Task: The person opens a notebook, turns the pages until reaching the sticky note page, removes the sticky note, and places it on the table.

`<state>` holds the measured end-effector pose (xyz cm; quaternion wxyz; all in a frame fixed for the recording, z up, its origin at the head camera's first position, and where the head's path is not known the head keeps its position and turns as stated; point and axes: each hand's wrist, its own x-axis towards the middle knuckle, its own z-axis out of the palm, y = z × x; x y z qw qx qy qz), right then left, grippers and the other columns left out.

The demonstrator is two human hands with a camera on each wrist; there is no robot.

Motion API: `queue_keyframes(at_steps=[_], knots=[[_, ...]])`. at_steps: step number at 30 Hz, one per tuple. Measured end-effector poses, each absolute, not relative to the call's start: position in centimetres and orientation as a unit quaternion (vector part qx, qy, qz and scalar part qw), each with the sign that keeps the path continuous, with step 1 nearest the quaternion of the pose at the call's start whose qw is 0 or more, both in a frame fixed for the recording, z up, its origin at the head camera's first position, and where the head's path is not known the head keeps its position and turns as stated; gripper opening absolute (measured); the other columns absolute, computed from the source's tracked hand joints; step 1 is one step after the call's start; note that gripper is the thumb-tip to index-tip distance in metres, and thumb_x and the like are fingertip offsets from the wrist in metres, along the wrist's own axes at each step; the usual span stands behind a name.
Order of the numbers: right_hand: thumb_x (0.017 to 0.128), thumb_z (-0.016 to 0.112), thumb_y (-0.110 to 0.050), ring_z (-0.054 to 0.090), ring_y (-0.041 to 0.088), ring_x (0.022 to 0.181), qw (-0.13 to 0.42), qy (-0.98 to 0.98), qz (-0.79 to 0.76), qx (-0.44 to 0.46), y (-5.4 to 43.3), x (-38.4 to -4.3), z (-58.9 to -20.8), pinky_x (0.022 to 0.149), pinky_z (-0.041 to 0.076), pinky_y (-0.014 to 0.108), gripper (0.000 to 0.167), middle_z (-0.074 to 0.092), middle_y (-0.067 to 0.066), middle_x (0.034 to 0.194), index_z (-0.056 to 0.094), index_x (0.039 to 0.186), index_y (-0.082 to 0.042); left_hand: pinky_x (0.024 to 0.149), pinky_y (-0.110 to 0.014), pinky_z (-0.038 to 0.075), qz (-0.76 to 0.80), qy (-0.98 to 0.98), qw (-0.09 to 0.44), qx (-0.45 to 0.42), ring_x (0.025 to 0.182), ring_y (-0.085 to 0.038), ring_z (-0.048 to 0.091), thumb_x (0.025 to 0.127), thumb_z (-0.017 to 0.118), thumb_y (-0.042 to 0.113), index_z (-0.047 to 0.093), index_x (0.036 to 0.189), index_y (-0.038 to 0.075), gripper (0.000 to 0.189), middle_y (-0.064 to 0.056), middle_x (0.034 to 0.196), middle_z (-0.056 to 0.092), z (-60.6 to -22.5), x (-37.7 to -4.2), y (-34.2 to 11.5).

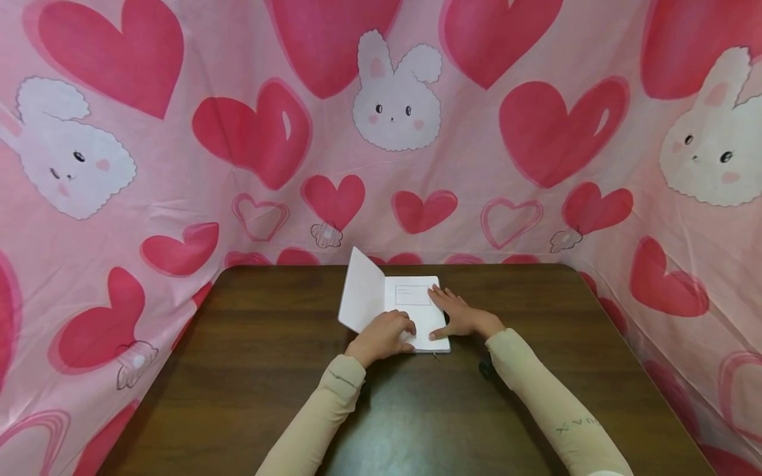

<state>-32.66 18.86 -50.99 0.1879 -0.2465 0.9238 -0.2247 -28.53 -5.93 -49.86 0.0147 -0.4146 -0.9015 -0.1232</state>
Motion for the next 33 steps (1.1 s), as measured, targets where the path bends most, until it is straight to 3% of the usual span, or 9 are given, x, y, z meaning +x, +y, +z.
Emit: queue_keyframes(at_steps=[16, 33], knots=[[0.086, 0.078, -0.050, -0.005, 0.048, 0.154, 0.190, 0.918, -0.245, -0.248, 19.1, -32.6, -50.6, 0.118, 0.004, 0.072, 0.115, -0.003, 0.021, 0.170, 0.007, 0.163, -0.004, 0.083, -0.031, 0.053, -0.097, -0.891, 0.042, -0.442, 0.087, -0.016, 0.067, 0.084, 0.084, 0.031, 0.080, 0.086, 0.018, 0.014, 0.005, 0.090, 0.073, -49.7, -28.8, -6.1], [0.084, 0.080, -0.048, -0.003, 0.050, 0.154, 0.179, 0.912, -0.287, -0.231, 20.4, -32.7, -50.8, 0.118, 0.011, 0.071, 0.113, -0.002, 0.021, 0.170, 0.012, 0.164, -0.007, 0.082, -0.030, 0.053, -0.124, -0.888, 0.036, -0.441, 0.085, -0.013, 0.067, 0.086, 0.083, 0.033, 0.080, 0.083, 0.018, 0.016, 0.006, 0.086, 0.072, -49.9, -29.2, -6.6]])
